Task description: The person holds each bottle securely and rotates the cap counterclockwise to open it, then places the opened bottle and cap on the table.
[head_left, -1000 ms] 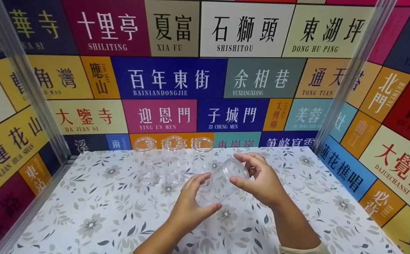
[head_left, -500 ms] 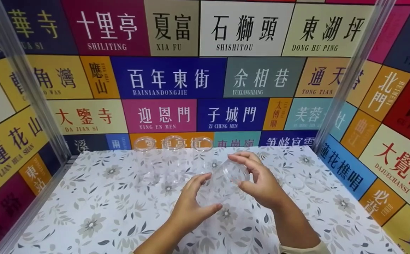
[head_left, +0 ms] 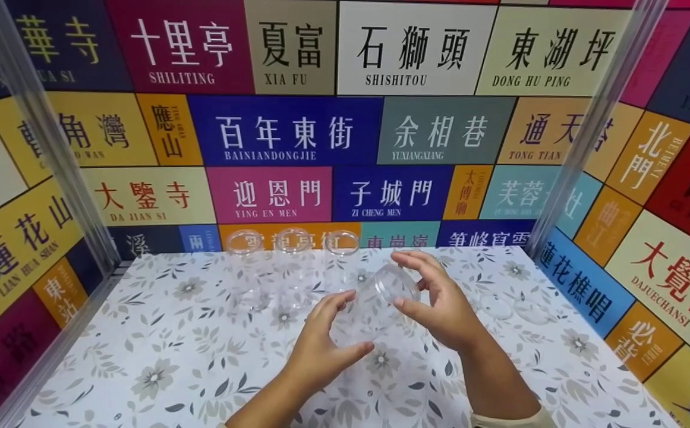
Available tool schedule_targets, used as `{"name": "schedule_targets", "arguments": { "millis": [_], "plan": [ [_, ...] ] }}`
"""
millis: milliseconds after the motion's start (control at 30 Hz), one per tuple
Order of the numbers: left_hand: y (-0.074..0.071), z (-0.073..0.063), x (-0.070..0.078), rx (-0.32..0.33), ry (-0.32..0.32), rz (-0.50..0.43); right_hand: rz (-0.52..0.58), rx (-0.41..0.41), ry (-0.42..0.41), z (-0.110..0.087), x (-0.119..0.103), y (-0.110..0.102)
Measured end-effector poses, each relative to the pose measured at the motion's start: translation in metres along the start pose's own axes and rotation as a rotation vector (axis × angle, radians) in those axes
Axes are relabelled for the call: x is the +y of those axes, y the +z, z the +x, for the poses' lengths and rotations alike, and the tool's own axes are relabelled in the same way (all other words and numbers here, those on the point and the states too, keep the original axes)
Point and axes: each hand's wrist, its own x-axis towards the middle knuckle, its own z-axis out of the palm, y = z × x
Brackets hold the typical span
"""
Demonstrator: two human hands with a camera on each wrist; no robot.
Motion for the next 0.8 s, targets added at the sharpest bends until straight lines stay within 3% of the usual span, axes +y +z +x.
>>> {"name": "schedule_targets", "arguments": {
  "millis": [200, 433, 600, 800],
  "plan": [
    [-0.0007, 0.0003, -0.0002, 0.003, 0.004, 0.005, -0.079, 0.076, 0.129, 0.0018, -0.0006, -0.0011],
    [-0.0002, 0.0007, -0.0001, 0.008, 0.009, 0.001, -0.086, 0.041, 0.231, 0.0032, -0.0034, -0.0012],
    [0.0001, -0.0001, -0.0001, 0.004, 0.011, 0.011, -0.076, 0.031, 0.245, 0.0033, -0.0047, -0.0013],
    [0.0002, -0.0005, -0.0004, 0.003, 0.002, 0.013, -0.049, 0.034, 0.197, 0.0027, -0.0055, -0.0014]
  ]
}}
